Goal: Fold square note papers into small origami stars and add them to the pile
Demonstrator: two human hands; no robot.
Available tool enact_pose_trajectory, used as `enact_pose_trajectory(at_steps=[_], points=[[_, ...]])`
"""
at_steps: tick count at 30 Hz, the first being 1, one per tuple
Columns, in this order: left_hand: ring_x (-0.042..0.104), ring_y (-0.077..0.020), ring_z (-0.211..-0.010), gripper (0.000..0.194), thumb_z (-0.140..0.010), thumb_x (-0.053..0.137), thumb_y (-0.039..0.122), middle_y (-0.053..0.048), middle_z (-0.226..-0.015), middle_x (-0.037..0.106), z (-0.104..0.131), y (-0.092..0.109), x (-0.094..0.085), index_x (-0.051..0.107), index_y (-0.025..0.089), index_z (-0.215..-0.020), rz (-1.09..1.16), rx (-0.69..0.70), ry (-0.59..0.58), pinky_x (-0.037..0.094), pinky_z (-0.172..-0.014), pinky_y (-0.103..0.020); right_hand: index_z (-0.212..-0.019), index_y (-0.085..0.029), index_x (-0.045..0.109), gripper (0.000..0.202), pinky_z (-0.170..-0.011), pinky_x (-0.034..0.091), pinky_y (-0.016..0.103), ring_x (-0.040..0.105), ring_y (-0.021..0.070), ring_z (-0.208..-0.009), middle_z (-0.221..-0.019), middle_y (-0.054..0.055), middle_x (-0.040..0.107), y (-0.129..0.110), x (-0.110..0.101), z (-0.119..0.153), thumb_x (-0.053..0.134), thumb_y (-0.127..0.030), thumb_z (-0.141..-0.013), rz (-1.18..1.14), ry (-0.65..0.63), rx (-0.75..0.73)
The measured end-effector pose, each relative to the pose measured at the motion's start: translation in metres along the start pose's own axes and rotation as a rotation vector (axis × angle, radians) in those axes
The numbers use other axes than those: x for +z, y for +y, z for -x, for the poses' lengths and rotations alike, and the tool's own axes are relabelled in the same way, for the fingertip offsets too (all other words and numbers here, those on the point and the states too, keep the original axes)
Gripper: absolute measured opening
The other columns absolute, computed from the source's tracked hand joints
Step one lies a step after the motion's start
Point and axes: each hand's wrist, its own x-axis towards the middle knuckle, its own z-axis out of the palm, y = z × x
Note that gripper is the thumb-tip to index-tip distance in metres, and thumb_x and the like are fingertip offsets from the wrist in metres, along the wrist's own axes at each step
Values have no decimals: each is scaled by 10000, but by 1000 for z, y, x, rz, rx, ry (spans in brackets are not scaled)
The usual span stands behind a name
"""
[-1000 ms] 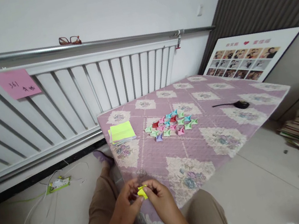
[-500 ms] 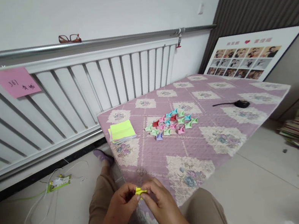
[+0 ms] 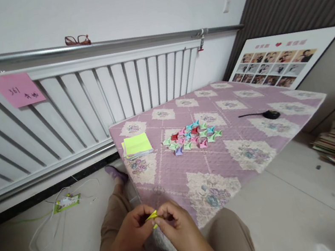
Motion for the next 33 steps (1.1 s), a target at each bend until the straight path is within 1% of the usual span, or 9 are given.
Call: enact_pose_trajectory(at_steps=[4, 6, 11, 14, 17, 22, 26, 29, 33], points=[[467, -134, -652, 76, -725, 520, 209, -4, -692, 539, 1, 4, 0, 574, 156, -725, -201, 105, 40, 363, -615, -251, -728, -203, 530, 125, -644, 381, 246, 503, 140, -701, -729, -13, 510, -3, -1, 0, 531, -285, -823, 71, 6, -39], [473, -138, -667, 82, -739, 513, 214, -5, -708, 541, 2, 6, 2, 574, 159, -742, -218, 120, 52, 367, -629, -253, -714, -206, 521, 158, -640, 377, 244, 499, 138, -696, -721, -14, 504, -4, -1, 0, 509, -293, -845, 85, -2, -72], [467, -134, -673, 111, -745, 542, 268, 10, -712, 532, 5, 6, 7, 560, 165, -785, -40, 5, 19, 374, -634, -246, -662, -200, 530, 219, -647, 375, 247, 499, 139, -698, -715, -9, 510, -3, -4, -4, 524, -334, -836, 37, 39, -66], [470, -136, -667, 146, -742, 556, 300, 12, -690, 533, 5, 3, 8, 576, 161, -784, 30, -66, -10, 375, -630, -245, -646, -200, 523, 273, -600, 365, 241, 460, 126, -632, -659, -26, 480, -1, -5, -7, 563, -420, -802, -95, 65, 48], [473, -137, -659, 161, -742, 555, 311, 10, -675, 544, 3, 2, 8, 591, 158, -776, 57, -88, -14, 372, -622, -244, -633, -201, 514, 342, -546, 334, 233, 406, 112, -569, -596, -45, 448, 1, -5, -9, 610, -511, -742, -214, 65, 167], [464, -123, -622, 111, -739, 547, 273, 22, -645, 540, 0, -4, 8, 555, 165, -713, -2, -107, -4, 358, -598, -235, -593, -208, 493, 361, -523, 317, 230, 388, 104, -540, -565, -52, 454, 5, 2, -11, 663, -514, -681, -303, 139, 256], [458, -116, -601, 105, -730, 540, 264, 32, -621, 509, -4, -13, 9, 515, 172, -685, -7, -119, 3, 349, -577, -231, -590, -204, 494, 328, -520, 329, 231, 399, 105, -542, -569, -44, 479, 14, 11, -14, 659, -473, -681, -319, 215, 265], [465, -115, -587, 120, -720, 564, 284, 32, -628, 516, -6, -21, 8, 529, 170, -726, 13, -131, -10, 355, -567, -232, -578, -202, 501, 314, -532, 349, 238, 422, 113, -552, -563, -37, 493, 20, 14, -18, 664, -455, -666, -263, 245, 219], [467, -119, -547, 225, -765, 535, 396, 30, -591, 522, -7, -28, 6, 532, 172, -737, 65, -178, -29, 363, -559, -246, -577, -209, 488, 317, -539, 372, 246, 463, 120, -538, -537, -36, 523, 18, 13, -19, 646, -456, -697, -249, 171, 193]])
